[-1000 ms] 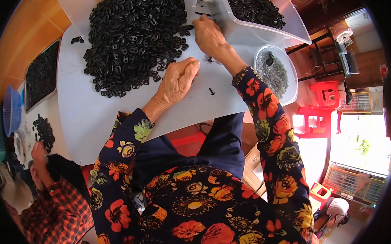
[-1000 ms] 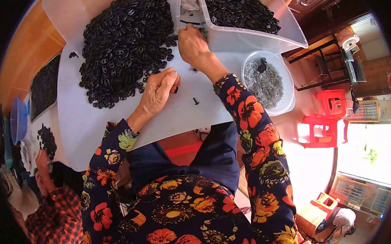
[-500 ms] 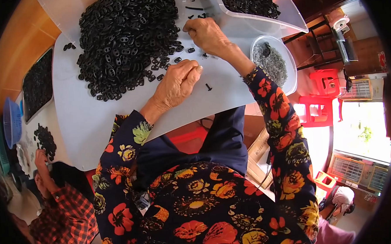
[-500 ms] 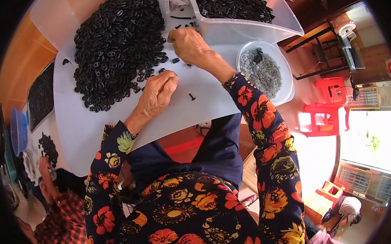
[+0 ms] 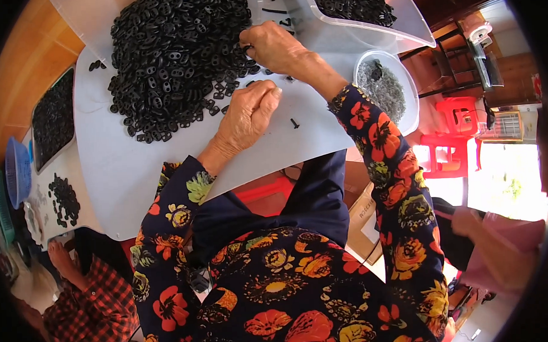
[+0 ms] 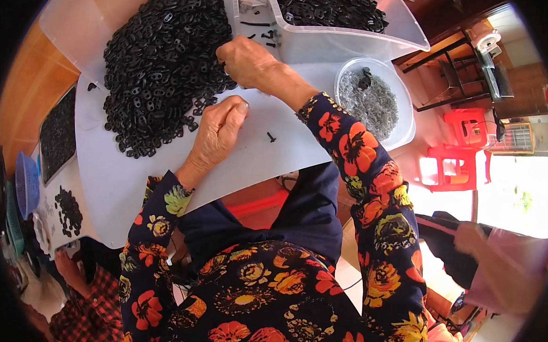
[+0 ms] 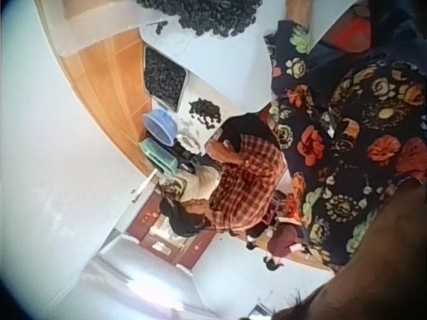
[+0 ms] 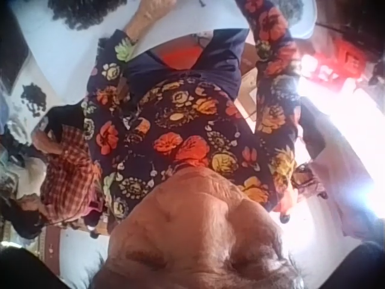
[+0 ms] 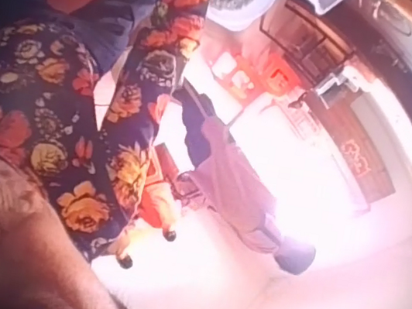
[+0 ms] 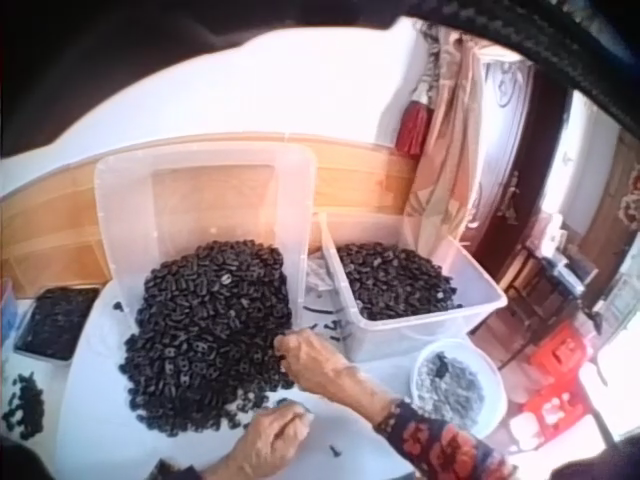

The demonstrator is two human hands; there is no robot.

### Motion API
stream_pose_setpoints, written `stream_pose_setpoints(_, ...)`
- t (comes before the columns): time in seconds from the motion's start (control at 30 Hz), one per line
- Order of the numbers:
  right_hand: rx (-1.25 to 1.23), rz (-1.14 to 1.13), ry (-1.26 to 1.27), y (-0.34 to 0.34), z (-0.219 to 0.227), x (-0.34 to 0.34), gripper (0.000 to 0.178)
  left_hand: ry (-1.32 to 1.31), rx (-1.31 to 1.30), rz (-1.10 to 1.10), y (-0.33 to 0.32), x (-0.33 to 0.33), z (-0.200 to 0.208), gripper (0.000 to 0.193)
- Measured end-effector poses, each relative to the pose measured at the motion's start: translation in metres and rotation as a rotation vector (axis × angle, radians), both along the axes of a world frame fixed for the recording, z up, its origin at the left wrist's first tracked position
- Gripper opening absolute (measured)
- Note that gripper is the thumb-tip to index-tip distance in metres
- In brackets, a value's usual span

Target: The person assembles small plastic and rubber components onto a plastic base part by hand.

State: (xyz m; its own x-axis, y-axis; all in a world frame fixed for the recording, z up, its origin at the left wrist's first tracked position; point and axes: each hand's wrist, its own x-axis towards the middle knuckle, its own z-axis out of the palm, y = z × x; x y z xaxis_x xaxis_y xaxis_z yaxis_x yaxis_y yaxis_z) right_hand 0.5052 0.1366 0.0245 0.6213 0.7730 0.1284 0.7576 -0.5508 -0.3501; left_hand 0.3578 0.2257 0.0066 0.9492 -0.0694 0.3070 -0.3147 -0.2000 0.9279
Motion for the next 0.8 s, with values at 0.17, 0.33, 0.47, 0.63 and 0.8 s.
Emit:
stream_pose_setpoints(0.17, 0.191, -0.067, 0.131, -0.017, 0.012, -0.014, 0.019, 0.074, -0.007, 0.034, 0.001, 0.002, 0.001, 0.029)
stream_pose_setpoints(0.33, 0.448, -0.176, 0.545, -0.036, 0.021, -0.037, 0.02, 0.086, -0.191, 0.074, 0.004, 0.005, -0.005, 0.027)
stream_pose_setpoints(0.47, 0.593, -0.135, 0.497, -0.043, 0.02, -0.06, 0.019, 0.142, -0.32, 0.09, 0.008, 0.011, -0.004, 0.03)
stream_pose_setpoints(0.63, 0.711, -0.155, 0.343, -0.054, 0.003, -0.074, 0.017, 0.132, -0.412, 0.054, 0.005, 0.014, -0.003, 0.027)
stream_pose_setpoints(0.8, 0.854, -0.22, 0.683, -0.057, 0.004, -0.086, 0.014, 0.027, -0.329, 0.101, 0.001, 0.01, -0.001, 0.021)
